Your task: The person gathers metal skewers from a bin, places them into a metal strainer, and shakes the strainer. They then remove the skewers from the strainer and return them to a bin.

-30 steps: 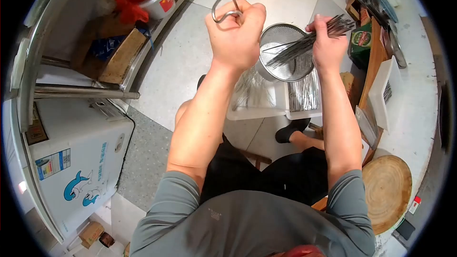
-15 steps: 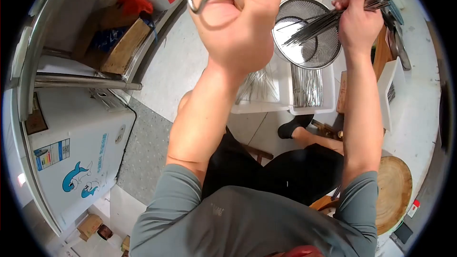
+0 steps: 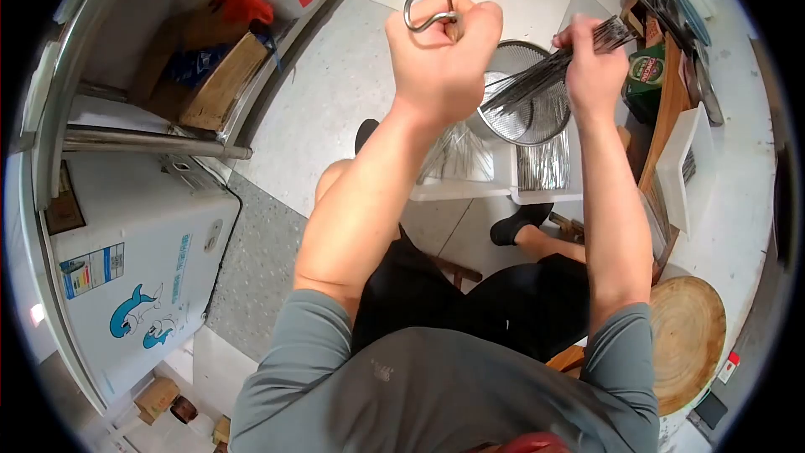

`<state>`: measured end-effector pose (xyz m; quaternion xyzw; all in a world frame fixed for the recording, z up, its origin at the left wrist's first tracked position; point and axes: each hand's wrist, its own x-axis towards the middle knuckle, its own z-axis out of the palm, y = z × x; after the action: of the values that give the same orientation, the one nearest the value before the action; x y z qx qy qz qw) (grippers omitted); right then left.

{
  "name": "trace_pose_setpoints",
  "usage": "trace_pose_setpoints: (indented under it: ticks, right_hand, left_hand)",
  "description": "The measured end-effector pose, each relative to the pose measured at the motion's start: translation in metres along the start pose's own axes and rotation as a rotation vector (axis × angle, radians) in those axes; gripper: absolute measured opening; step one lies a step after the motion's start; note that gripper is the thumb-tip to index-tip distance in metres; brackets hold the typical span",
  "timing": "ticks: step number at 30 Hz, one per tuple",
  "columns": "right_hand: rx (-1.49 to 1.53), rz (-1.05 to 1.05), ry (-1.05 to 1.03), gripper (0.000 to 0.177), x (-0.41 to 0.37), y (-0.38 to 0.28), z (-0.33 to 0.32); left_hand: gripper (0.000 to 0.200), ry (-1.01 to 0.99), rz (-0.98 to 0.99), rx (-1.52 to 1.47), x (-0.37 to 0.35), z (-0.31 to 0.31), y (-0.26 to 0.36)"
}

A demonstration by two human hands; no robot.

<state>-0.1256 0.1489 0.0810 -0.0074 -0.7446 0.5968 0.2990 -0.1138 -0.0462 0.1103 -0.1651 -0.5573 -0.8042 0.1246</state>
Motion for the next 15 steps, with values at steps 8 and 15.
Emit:
trace_pose_setpoints:
  ticks: [8, 15]
  right_hand:
    - [0.06, 0.056, -0.005, 0.029, -0.024, 0.019, 0.01]
    - [0.161, 0.088, 0.079, 0.025, -0.015, 0.016, -0.01]
  left_hand:
    - [0.028, -0.075, 0.019, -0.079, -0.002, 0.0, -0.008]
    - [0.024, -0.144, -0.043, 0.0, -0.008, 0.001, -0.014]
